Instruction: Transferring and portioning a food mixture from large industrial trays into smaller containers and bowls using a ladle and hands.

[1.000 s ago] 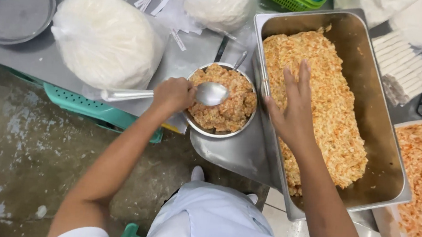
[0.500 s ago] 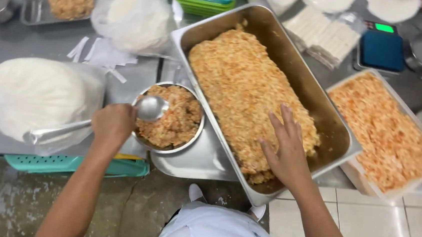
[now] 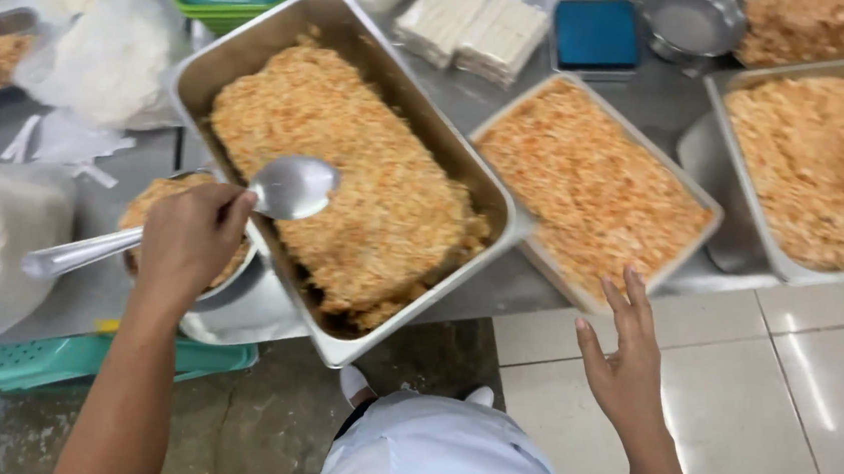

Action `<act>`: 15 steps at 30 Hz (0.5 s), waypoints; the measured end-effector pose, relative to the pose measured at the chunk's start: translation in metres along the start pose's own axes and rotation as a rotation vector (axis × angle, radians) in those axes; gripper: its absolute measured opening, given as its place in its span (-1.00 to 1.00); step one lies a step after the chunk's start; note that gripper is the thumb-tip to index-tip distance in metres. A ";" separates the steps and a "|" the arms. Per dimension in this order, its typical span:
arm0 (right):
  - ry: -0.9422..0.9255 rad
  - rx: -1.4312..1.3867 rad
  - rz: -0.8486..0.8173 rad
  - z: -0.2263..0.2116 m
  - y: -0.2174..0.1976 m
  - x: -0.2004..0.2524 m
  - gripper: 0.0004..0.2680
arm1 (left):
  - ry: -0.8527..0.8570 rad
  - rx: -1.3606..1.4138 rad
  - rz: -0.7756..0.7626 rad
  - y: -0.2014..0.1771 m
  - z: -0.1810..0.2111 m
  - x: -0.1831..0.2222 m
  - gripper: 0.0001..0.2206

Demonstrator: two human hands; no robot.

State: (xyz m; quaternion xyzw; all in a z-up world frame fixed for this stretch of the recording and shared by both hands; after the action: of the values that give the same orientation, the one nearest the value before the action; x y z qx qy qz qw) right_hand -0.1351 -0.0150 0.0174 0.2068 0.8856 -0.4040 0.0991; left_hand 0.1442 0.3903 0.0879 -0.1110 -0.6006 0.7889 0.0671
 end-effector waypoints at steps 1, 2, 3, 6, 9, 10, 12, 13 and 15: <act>-0.040 0.003 0.026 0.011 -0.014 0.006 -0.58 | 0.081 0.090 -0.052 0.006 0.037 -0.001 -0.74; -0.021 0.016 0.047 0.020 -0.028 0.011 -0.58 | 0.111 0.094 -0.059 0.015 0.063 -0.004 -0.74; 0.037 0.004 0.040 0.031 -0.039 0.015 -0.58 | 0.141 0.097 -0.067 0.024 0.088 -0.007 -0.74; 0.126 0.002 0.058 0.063 -0.067 0.028 -0.58 | 0.280 0.081 -0.042 0.055 0.161 -0.014 -0.76; 0.177 0.012 0.106 0.080 -0.094 0.018 -0.58 | 0.345 0.019 -0.047 0.079 0.225 -0.024 -0.81; 0.216 0.012 0.133 0.084 -0.101 0.013 -0.59 | 0.314 -0.029 -0.103 0.090 0.242 -0.029 -0.78; 0.221 0.026 0.171 0.104 -0.111 0.005 -0.59 | 0.349 -0.040 -0.131 0.106 0.265 -0.040 -0.78; 0.222 0.036 0.194 0.114 -0.116 0.001 -0.60 | 0.368 -0.052 -0.161 0.115 0.277 -0.048 -0.77; 0.221 0.068 0.231 0.139 -0.124 -0.011 -0.58 | 0.427 -0.103 -0.136 0.133 0.298 -0.074 -0.78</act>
State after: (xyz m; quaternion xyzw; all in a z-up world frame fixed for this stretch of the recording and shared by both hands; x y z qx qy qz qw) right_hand -0.1797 -0.1963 0.0136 0.3536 0.8472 -0.3945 0.0395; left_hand 0.1427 0.0587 0.0423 -0.2378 -0.6185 0.7095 0.2399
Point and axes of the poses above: each hand's wrist, its own x-axis away from the middle knuckle, its own y-axis out of the palm, z = x × y, the point moved 8 cm from there along -x, towards the middle knuckle, and after that the axes turned 8 degrees about -y, right-handed, at the moved point
